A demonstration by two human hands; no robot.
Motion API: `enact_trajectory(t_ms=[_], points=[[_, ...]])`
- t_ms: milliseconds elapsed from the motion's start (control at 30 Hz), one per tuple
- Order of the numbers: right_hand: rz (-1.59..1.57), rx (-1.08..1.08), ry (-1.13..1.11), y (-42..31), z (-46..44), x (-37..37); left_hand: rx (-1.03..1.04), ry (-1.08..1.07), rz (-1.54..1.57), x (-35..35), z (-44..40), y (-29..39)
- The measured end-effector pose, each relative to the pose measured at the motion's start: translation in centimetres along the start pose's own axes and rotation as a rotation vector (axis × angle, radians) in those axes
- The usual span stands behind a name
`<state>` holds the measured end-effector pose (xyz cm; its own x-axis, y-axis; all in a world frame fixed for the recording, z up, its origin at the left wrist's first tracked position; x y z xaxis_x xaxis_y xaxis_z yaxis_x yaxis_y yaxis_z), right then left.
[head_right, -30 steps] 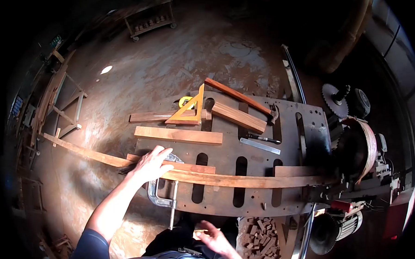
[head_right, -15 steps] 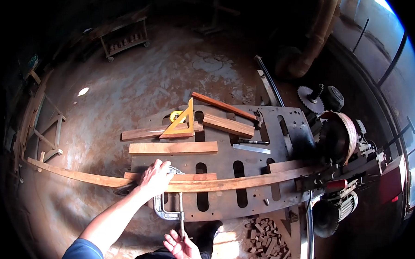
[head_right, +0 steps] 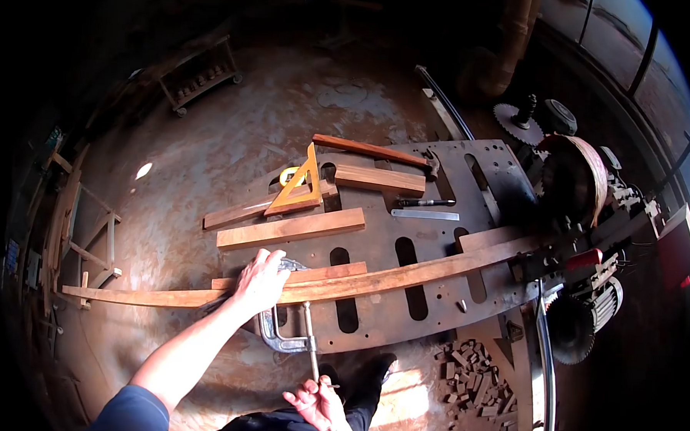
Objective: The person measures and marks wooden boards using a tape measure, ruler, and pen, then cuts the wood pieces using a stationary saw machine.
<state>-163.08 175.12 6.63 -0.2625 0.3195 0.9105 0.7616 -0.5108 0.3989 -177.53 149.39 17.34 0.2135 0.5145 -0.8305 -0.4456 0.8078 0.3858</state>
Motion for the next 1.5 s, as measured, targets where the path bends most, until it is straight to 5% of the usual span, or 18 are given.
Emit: enact_trajectory(t_ms=[500,633,833,1133,1500], points=[[0.247,-0.102,0.034,0.7,-0.4,0.1,-0.064,-0.045,0.011,-0.5,-0.2,0.4],[0.098,-0.135,0.206,0.9,-0.4,1.5,-0.073,-0.04,0.0,-0.4,-0.3,0.4],[-0.18,-0.145,0.135,-0.4,-0.7,0.9,-0.053,-0.03,0.011,-0.3,-0.4,0.4],[-0.182,-0.359,0.093,-2.2,-0.7,-0.7,-0.062,-0.015,0.005,-0.2,-0.4,0.2],[0.237,-0.244,0.438,-3.5,-1.0,1.6,-0.012,0.031,-0.018,0.0,-0.4,-0.2]])
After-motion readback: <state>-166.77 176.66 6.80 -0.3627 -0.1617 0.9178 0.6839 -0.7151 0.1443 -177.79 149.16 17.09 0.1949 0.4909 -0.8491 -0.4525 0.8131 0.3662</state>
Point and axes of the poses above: each hand's wrist, its own z-axis away from the middle knuckle, its own x-axis out of the palm, y = z × x, the point moved 2 cm from there along -z, towards the middle knuckle, and after that the axes turned 15 degrees about -y, right-handed, at the moved point
